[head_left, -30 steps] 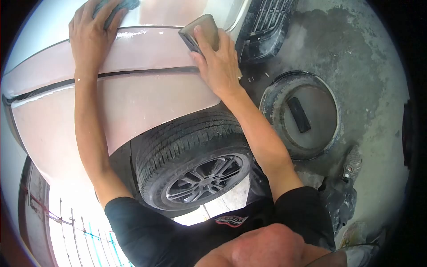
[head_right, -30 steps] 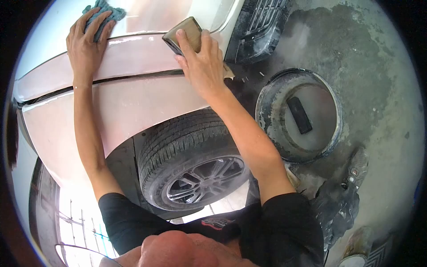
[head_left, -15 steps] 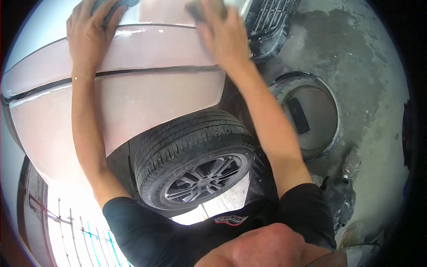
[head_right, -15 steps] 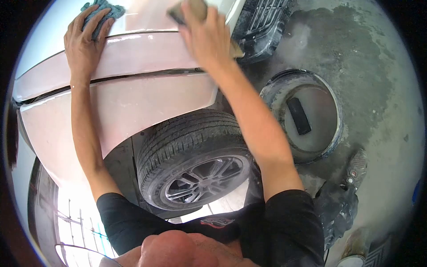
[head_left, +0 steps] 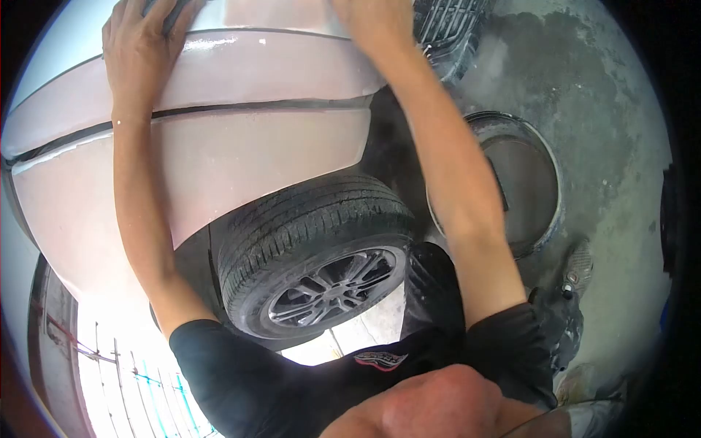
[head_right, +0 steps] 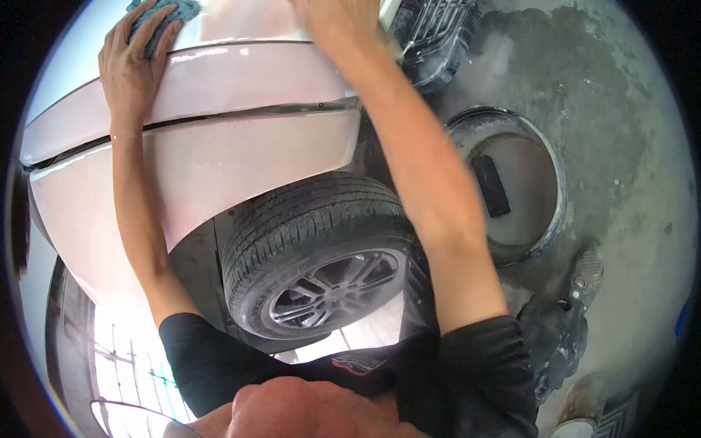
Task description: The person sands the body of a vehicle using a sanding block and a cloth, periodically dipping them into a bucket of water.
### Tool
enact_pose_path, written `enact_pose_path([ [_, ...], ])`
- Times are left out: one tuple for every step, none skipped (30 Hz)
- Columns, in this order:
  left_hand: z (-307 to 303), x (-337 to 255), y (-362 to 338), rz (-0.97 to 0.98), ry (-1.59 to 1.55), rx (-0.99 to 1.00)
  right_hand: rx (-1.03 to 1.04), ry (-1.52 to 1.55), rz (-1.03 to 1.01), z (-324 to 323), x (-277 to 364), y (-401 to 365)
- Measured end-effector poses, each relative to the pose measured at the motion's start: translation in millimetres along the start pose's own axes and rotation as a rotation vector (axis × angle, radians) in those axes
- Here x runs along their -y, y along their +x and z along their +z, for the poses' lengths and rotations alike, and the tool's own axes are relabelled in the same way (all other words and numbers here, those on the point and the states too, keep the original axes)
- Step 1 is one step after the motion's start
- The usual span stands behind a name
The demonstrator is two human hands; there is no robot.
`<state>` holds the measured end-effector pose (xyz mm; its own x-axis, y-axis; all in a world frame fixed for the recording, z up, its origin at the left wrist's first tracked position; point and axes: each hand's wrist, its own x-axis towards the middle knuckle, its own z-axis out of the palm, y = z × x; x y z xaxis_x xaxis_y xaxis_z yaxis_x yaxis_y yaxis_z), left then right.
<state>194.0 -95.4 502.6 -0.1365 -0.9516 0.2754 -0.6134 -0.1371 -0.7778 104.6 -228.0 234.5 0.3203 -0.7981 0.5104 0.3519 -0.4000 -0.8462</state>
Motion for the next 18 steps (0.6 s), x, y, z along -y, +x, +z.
enact_pose_path([
  [0.8, -0.9, 2.4, -0.007, -0.005, -0.011, -0.025, 0.027, -0.030, 6.6, 0.0, -17.5],
  [1.2, -2.4, 5.1, -0.014, -0.010, -0.022, -0.046, 0.057, -0.059, 22.9, -1.2, -55.8],
  [-25.6, -50.5, 20.9, 0.033, 0.134, 0.034, -0.065, 0.091, -0.084, 32.2, -0.9, -81.0],
  [-40.2, -76.0, 30.3, 0.081, 0.279, 0.091, -0.072, 0.091, -0.084, 31.6, 1.1, -87.1],
  [-39.8, -75.0, 31.4, 0.084, 0.284, 0.086, -0.080, 0.091, -0.084, 31.7, 1.7, -91.1],
  [-39.0, -74.1, 30.4, 0.086, 0.286, 0.087, -0.084, 0.092, -0.079, 33.0, 1.7, -93.9],
  [-37.7, -73.4, 28.4, 0.088, 0.288, 0.089, -0.040, 0.099, -0.033, 25.6, 3.6, -74.5],
  [-36.3, -71.6, 25.7, 0.068, 0.292, 0.093, 0.004, 0.103, 0.014, 11.2, 7.1, -36.7],
  [-34.9, -70.3, 25.5, 0.046, 0.300, 0.090, 0.045, 0.105, 0.053, 5.5, 4.7, -10.6],
  [-34.9, -70.6, 24.0, 0.024, 0.305, 0.094, 0.148, 0.151, 0.121, 11.1, -2.3, -4.7],
  [-36.9, -73.0, 23.1, 0.037, 0.311, 0.107, 0.251, 0.195, 0.190, 14.5, -8.6, 0.4],
  [-39.3, -75.2, 25.4, 0.049, 0.321, 0.106, 0.217, 0.178, 0.155, 15.4, -7.0, -7.3],
  [-42.0, -76.4, 28.8, 0.060, 0.333, 0.101, 0.183, 0.159, 0.120, 16.3, -5.4, -15.1],
  [-43.4, -78.6, 30.7, 0.051, 0.326, 0.099, 0.020, 0.085, -0.011, 27.0, 4.9, -59.3],
  [-43.3, -81.8, 30.3, 0.041, 0.315, 0.102, -0.140, 0.012, -0.139, 31.2, 12.9, -85.4],
  [-41.6, -82.3, 30.3, 0.026, 0.305, 0.096, -0.114, 0.024, -0.143, 27.8, 15.5, -83.4],
  [-42.6, -80.5, 30.3, 0.052, 0.292, 0.095, -0.081, 0.035, -0.147, 24.9, 17.1, -81.7],
  [-45.2, -78.8, 31.5, 0.084, 0.273, 0.106, -0.042, 0.048, -0.137, 23.2, 17.7, -82.2],
])
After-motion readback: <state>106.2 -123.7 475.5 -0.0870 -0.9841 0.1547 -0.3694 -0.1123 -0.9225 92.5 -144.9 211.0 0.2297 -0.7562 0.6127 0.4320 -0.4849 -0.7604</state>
